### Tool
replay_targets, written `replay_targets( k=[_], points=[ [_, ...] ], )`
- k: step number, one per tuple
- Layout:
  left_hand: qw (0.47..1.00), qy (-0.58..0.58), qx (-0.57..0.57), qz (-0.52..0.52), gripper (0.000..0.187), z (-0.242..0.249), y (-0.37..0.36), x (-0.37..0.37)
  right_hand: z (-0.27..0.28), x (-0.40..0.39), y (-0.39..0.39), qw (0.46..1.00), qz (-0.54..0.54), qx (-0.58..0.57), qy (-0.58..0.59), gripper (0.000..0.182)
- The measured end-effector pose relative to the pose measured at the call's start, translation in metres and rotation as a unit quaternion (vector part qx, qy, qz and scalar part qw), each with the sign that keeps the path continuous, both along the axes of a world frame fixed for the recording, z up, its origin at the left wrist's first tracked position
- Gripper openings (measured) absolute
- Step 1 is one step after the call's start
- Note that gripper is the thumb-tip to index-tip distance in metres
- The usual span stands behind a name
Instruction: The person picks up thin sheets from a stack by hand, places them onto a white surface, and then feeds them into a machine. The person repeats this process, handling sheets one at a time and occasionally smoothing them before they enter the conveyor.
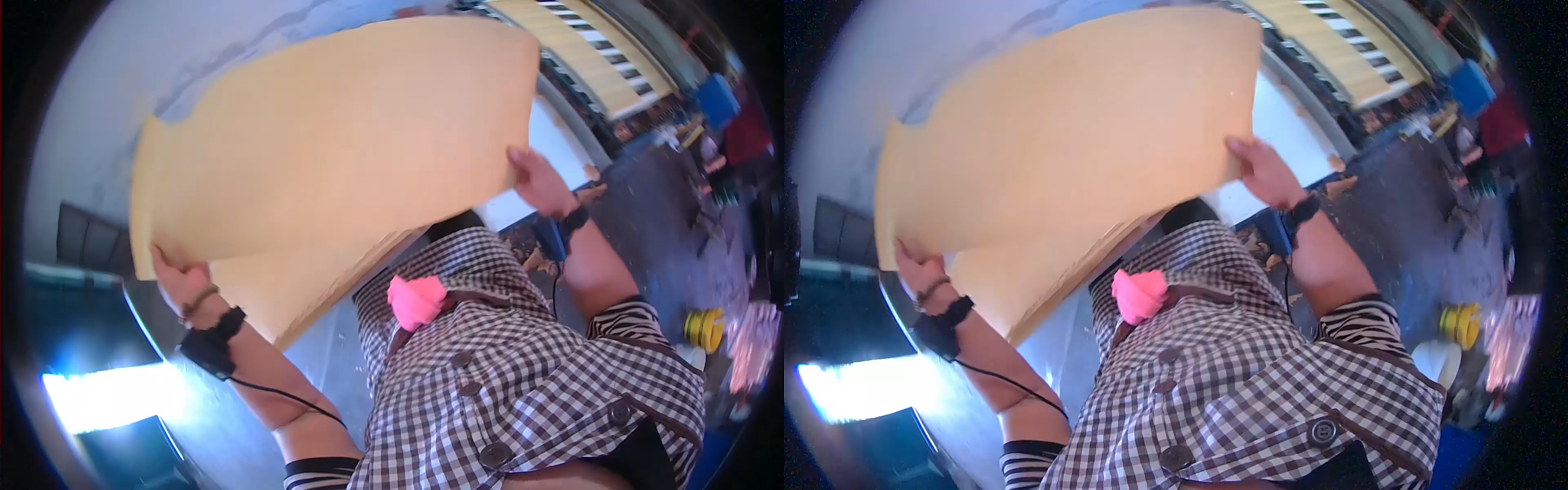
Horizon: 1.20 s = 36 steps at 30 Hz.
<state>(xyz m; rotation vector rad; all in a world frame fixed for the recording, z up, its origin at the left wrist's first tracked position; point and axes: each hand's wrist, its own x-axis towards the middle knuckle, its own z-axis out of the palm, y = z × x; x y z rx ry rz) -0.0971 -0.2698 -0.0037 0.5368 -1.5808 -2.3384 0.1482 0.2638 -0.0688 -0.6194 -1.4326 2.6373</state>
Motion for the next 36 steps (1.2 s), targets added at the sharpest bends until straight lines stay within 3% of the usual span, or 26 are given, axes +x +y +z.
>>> replay_targets(
  k=[1, 3, 5, 7, 8, 11, 12, 14, 17, 18, 19, 20, 21, 22, 23, 24, 25, 27, 30, 33, 36],
  points=[
    [0.999, -0.030, 0.006, 0.013, 0.040, -0.015, -0.012, 0.012, 0.002, -0.015, 0.000, 1.000, -0.002, 0.008, -0.010, 0.040],
    [0.994, -0.100, -0.021, 0.038, 0.039, -0.045, -0.024, 0.039, 0.025, -0.042, 0.003, 0.986, 0.021, 0.146, -0.084, 0.043],
    [0.986, -0.160, -0.037, 0.040, 0.039, -0.073, -0.046, 0.054, -0.014, -0.060, 0.016, 0.969, 0.055, 0.202, -0.133, 0.046],
    [0.978, -0.205, -0.008, 0.030, 0.040, -0.090, -0.065, 0.059, -0.034, -0.072, 0.012, 0.932, 0.069, 0.292, -0.202, 0.046],
    [0.979, -0.199, -0.041, 0.023, 0.040, -0.087, -0.069, 0.058, -0.043, -0.075, 0.009, 0.876, 0.037, 0.417, -0.239, 0.049],
    [0.973, -0.192, -0.129, 0.007, 0.040, -0.088, -0.064, 0.063, -0.037, -0.053, 0.011, 0.828, 0.027, 0.507, -0.237, 0.055],
    [0.970, -0.184, -0.161, 0.006, 0.040, -0.084, -0.063, 0.060, -0.052, -0.050, 0.015, 0.843, 0.013, 0.491, -0.219, 0.057],
    [0.961, -0.177, -0.211, 0.027, 0.036, -0.082, -0.065, 0.057, -0.070, -0.049, 0.012, 0.818, -0.006, 0.545, -0.182, 0.058],
    [0.914, -0.223, -0.337, -0.037, 0.036, -0.095, -0.076, 0.042, -0.084, -0.050, 0.012, 0.788, -0.035, 0.602, -0.129, 0.057],
    [0.837, -0.231, -0.492, -0.068, 0.036, -0.117, -0.111, 0.029, -0.090, -0.051, 0.008, 0.784, -0.047, 0.609, -0.108, 0.057],
    [0.836, -0.190, -0.515, -0.020, 0.038, -0.130, -0.122, 0.027, -0.091, -0.047, 0.004, 0.777, -0.067, 0.619, -0.097, 0.056],
    [0.829, -0.150, -0.539, 0.027, 0.039, -0.142, -0.132, 0.026, -0.079, -0.049, -0.015, 0.779, -0.063, 0.607, -0.146, 0.054],
    [0.892, -0.082, -0.418, 0.155, 0.042, -0.138, -0.130, 0.035, -0.068, -0.047, -0.027, 0.780, -0.060, 0.592, -0.194, 0.051],
    [0.795, -0.091, -0.576, 0.171, 0.044, -0.126, -0.125, 0.046, -0.070, -0.038, -0.022, 0.808, -0.079, 0.553, -0.187, 0.047],
    [0.663, -0.107, -0.710, 0.211, 0.046, -0.113, -0.119, 0.057, -0.079, -0.031, -0.016, 0.834, -0.098, 0.512, -0.178, 0.043],
    [0.645, -0.056, -0.730, 0.219, 0.046, -0.085, -0.083, 0.071, -0.089, -0.026, -0.009, 0.858, -0.117, 0.471, -0.168, 0.040],
    [0.636, -0.024, -0.742, 0.212, 0.042, -0.075, -0.075, 0.079, -0.100, -0.019, -0.001, 0.901, -0.168, 0.353, -0.189, 0.038],
    [0.689, 0.006, -0.714, 0.127, 0.035, -0.063, -0.040, 0.089, -0.126, 0.006, 0.028, 0.936, -0.261, 0.099, -0.216, 0.034],
    [0.755, 0.038, -0.654, -0.008, 0.026, -0.063, 0.020, 0.107, -0.180, 0.058, 0.085, 0.879, -0.409, -0.087, -0.228, 0.037],
    [0.781, 0.062, -0.612, -0.109, 0.019, -0.065, 0.059, 0.129, -0.193, 0.088, 0.117, 0.857, -0.459, -0.121, -0.200, 0.063],
    [0.775, 0.112, -0.600, -0.165, 0.017, -0.073, 0.071, 0.137, -0.167, 0.083, 0.120, 0.863, -0.443, -0.161, -0.183, 0.079]
  ],
)
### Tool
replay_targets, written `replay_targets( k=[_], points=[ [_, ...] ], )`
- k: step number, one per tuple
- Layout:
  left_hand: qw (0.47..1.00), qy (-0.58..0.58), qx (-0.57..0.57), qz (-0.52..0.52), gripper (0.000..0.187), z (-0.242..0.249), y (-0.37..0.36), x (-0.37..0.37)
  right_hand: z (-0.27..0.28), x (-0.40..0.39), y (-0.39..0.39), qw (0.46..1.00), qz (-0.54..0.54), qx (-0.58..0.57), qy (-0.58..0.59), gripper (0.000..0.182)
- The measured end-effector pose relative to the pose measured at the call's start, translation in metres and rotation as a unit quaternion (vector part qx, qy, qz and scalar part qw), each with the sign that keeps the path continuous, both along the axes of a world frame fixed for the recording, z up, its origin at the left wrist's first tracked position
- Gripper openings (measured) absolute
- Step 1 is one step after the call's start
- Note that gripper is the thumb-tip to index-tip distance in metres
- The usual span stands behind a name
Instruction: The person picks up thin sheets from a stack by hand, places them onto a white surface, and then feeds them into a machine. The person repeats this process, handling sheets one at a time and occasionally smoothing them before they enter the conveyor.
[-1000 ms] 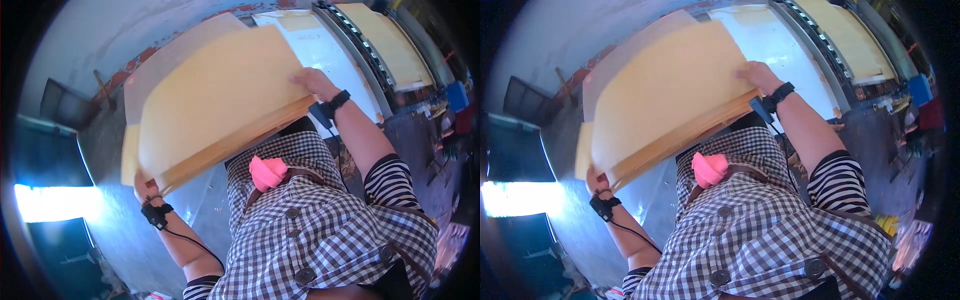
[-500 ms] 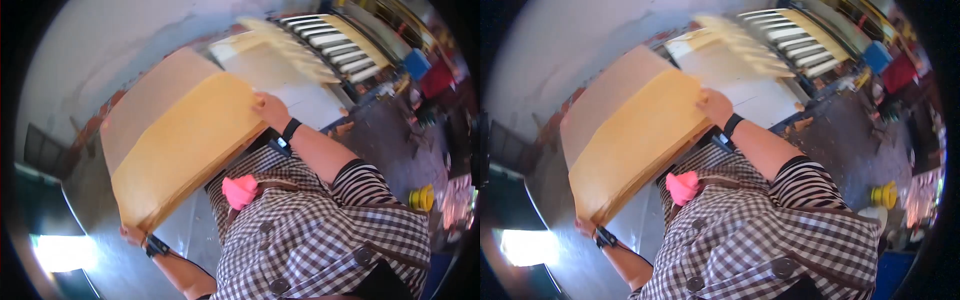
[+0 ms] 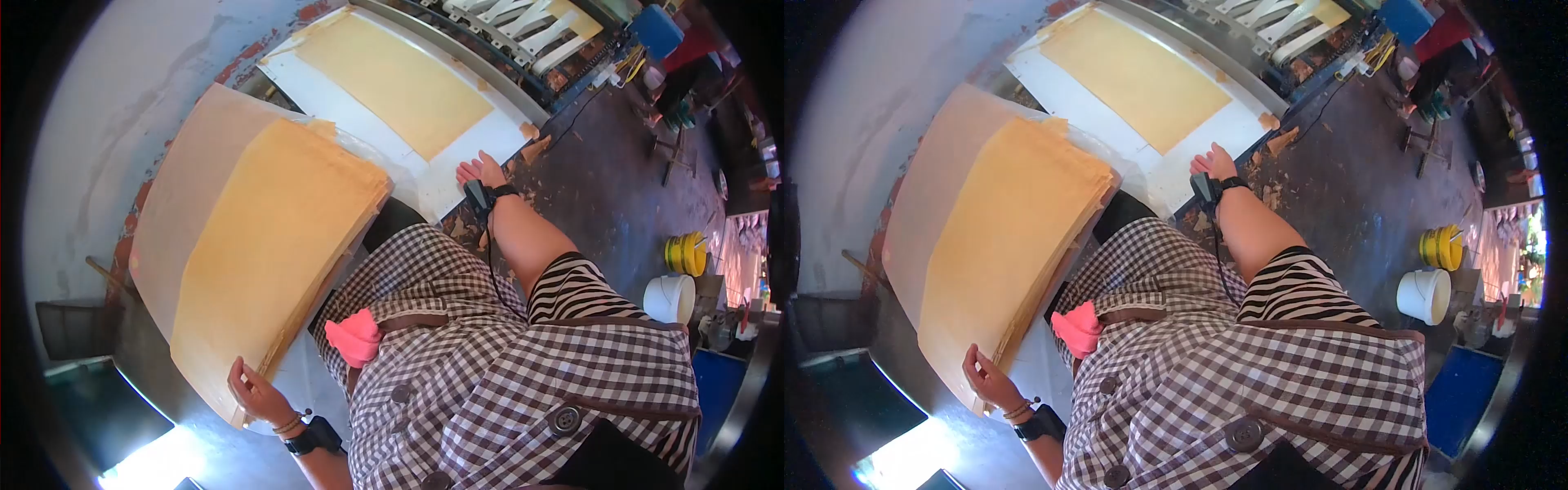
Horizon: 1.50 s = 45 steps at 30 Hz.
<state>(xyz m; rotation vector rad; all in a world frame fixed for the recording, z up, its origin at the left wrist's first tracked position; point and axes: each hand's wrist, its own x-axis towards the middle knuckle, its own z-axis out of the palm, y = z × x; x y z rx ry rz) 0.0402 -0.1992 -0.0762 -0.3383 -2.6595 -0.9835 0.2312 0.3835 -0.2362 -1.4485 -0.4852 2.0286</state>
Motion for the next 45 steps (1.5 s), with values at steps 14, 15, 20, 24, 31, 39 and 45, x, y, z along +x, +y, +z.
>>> replay_targets(
  k=[14, 15, 20, 24, 31, 39, 45],
  points=[
    [0.981, -0.115, -0.092, -0.125, 0.016, 0.114, 0.038, 0.011, 0.004, -0.016, -0.062, 0.973, 0.175, -0.033, -0.150, 0.069],
    [0.980, -0.115, -0.099, -0.132, 0.016, 0.119, 0.038, 0.012, 0.010, -0.014, -0.064, 0.957, 0.236, 0.009, -0.171, 0.068],
    [0.977, -0.140, -0.074, -0.141, 0.017, 0.134, 0.046, 0.015, 0.051, -0.041, -0.101, 0.529, 0.440, 0.566, -0.454, 0.069],
    [0.972, -0.143, -0.083, -0.164, 0.017, 0.143, 0.056, 0.015, 0.044, -0.042, -0.090, 0.467, 0.547, 0.553, -0.420, 0.075],
    [0.972, -0.182, -0.057, -0.138, 0.016, 0.140, 0.054, 0.018, 0.052, -0.029, -0.064, 0.447, 0.581, 0.564, -0.380, 0.055],
    [0.966, -0.180, -0.053, -0.178, 0.016, 0.142, 0.058, 0.017, 0.064, -0.035, -0.053, 0.430, 0.505, 0.636, -0.393, 0.009],
    [0.915, -0.187, -0.056, -0.352, 0.017, 0.158, 0.117, 0.000, 0.207, -0.063, -0.024, 0.404, 0.284, 0.781, -0.381, 0.012]
  ],
)
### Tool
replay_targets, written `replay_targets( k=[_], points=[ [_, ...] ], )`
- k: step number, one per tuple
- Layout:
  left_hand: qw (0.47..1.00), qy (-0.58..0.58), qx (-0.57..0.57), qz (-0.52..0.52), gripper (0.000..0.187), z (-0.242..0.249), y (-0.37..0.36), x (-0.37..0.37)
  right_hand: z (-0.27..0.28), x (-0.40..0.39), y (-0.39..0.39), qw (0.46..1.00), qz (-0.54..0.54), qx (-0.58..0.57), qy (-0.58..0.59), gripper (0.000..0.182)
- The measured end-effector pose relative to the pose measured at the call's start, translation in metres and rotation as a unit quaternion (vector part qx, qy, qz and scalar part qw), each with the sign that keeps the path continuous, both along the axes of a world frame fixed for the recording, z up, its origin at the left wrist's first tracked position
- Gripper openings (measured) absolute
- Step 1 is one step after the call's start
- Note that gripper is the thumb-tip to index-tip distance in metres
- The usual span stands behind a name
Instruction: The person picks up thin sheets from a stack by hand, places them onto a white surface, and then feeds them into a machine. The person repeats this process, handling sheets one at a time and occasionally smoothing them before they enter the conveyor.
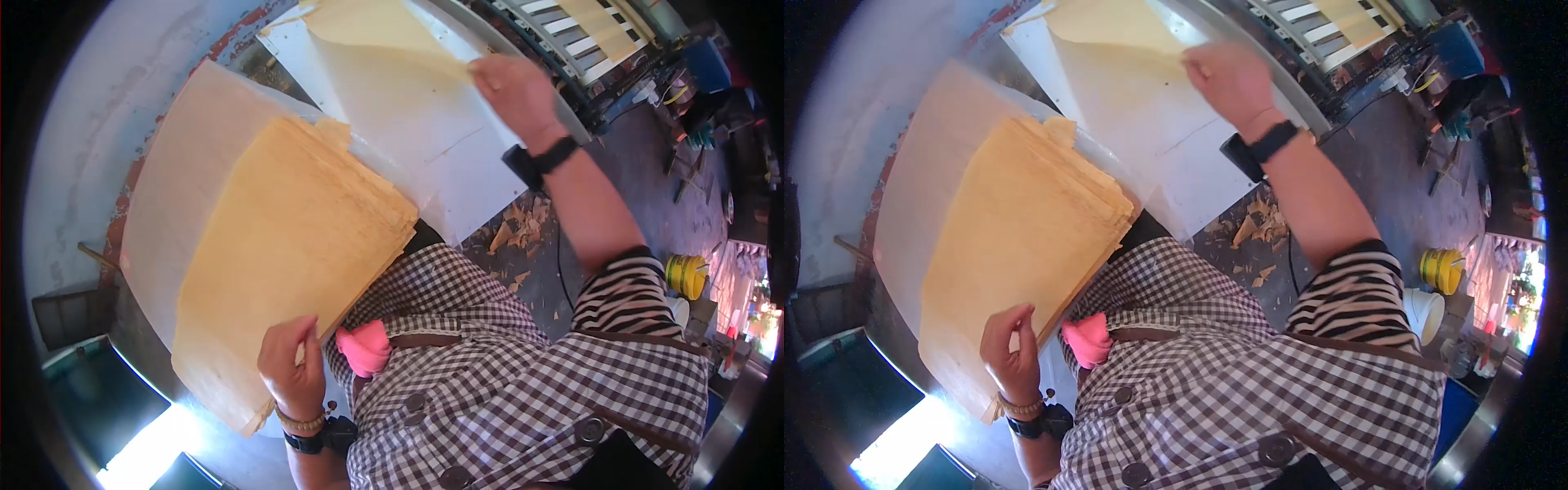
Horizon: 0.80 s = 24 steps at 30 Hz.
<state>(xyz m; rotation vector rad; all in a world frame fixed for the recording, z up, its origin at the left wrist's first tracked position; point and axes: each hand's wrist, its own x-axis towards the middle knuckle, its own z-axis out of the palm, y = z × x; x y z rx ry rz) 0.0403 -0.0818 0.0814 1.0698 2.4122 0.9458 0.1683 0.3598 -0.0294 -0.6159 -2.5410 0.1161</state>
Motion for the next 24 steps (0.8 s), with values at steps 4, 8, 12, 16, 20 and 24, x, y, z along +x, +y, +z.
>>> replay_targets(
  k=[4, 8, 12, 16, 20, 24],
  points=[
    [0.997, -0.022, 0.026, -0.071, 0.051, -0.006, 0.065, -0.018, 0.158, 0.011, 0.016, 0.981, -0.176, 0.003, -0.081, 0.033],
    [0.982, 0.046, 0.138, -0.121, 0.081, -0.044, 0.142, -0.044, 0.294, 0.028, -0.050, 0.992, -0.083, 0.081, 0.042, 0.023],
    [0.967, 0.048, 0.193, -0.158, 0.087, -0.102, 0.229, -0.071, 0.329, 0.035, -0.061, 0.992, -0.037, 0.101, 0.069, 0.019],
    [0.946, -0.154, 0.062, -0.277, 0.058, -0.195, 0.298, -0.044, 0.341, 0.032, -0.072, 0.989, -0.002, 0.128, 0.074, 0.015],
    [0.931, -0.186, 0.027, -0.313, 0.041, -0.310, 0.265, -0.011, 0.300, 0.049, -0.075, 0.986, -0.087, 0.144, 0.009, 0.016],
    [0.929, -0.226, 0.149, -0.253, 0.029, -0.312, 0.257, -0.012, 0.234, 0.101, -0.056, 0.972, -0.145, 0.122, 0.142, 0.018]
  ],
)
